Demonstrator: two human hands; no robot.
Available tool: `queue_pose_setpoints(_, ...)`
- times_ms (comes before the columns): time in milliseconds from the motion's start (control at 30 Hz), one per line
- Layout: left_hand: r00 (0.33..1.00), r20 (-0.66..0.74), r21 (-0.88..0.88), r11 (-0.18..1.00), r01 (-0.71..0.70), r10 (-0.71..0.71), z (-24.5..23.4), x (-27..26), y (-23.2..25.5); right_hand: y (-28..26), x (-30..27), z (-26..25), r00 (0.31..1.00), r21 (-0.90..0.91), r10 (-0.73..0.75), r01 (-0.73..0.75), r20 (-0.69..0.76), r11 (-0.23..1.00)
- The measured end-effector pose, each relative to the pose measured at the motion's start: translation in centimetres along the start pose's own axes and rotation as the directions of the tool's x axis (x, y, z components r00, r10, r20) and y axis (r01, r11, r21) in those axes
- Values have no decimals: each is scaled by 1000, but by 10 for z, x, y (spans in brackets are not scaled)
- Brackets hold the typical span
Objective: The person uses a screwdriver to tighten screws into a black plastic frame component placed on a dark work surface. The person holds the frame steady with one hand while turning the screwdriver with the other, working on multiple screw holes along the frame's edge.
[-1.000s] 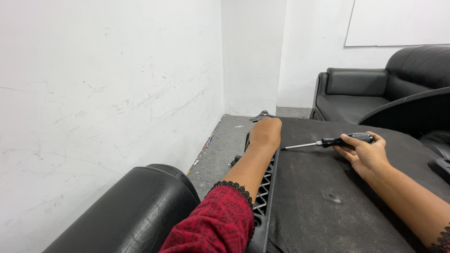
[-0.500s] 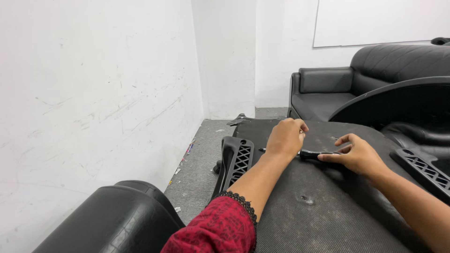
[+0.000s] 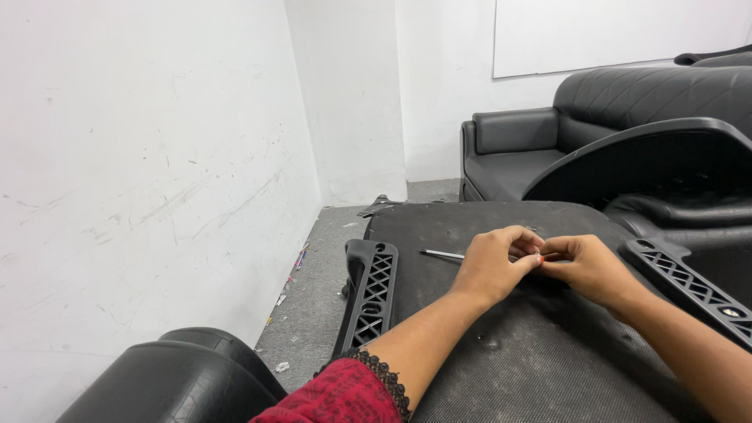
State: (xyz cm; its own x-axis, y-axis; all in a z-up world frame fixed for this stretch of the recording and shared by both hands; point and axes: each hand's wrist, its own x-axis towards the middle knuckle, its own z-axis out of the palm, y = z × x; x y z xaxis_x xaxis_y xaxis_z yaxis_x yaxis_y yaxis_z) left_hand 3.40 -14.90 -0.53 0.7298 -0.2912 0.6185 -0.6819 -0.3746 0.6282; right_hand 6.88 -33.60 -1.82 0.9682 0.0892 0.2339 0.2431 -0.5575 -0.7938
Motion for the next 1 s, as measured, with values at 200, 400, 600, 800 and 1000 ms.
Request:
queue_pose_setpoints(200,999,21,40,998,-42,42,-1,-2,3,-3,-11,-4,1000,-24,1,-1,0,1000)
queue_pose_setpoints(400,998,61,21,1000,-7,6,1,-5,3,-9,-18,-15,1000,-45,17,-17,-12,999)
queue_pose_setpoints(600,982,175,362,923,-130,69,19,-16,-1,-1,-35,-35,994,10,84,-83,-69,996)
queue_pose_setpoints(800,967,231,516,829,-216,108,30,-5,-8,9,-55,-52,970,56,188,-182,-154,982)
queue_pose_setpoints(1000,952,305,546,818,-182,9,43,17,-1,11,-75,-74,924,59,229,-222,-305,973)
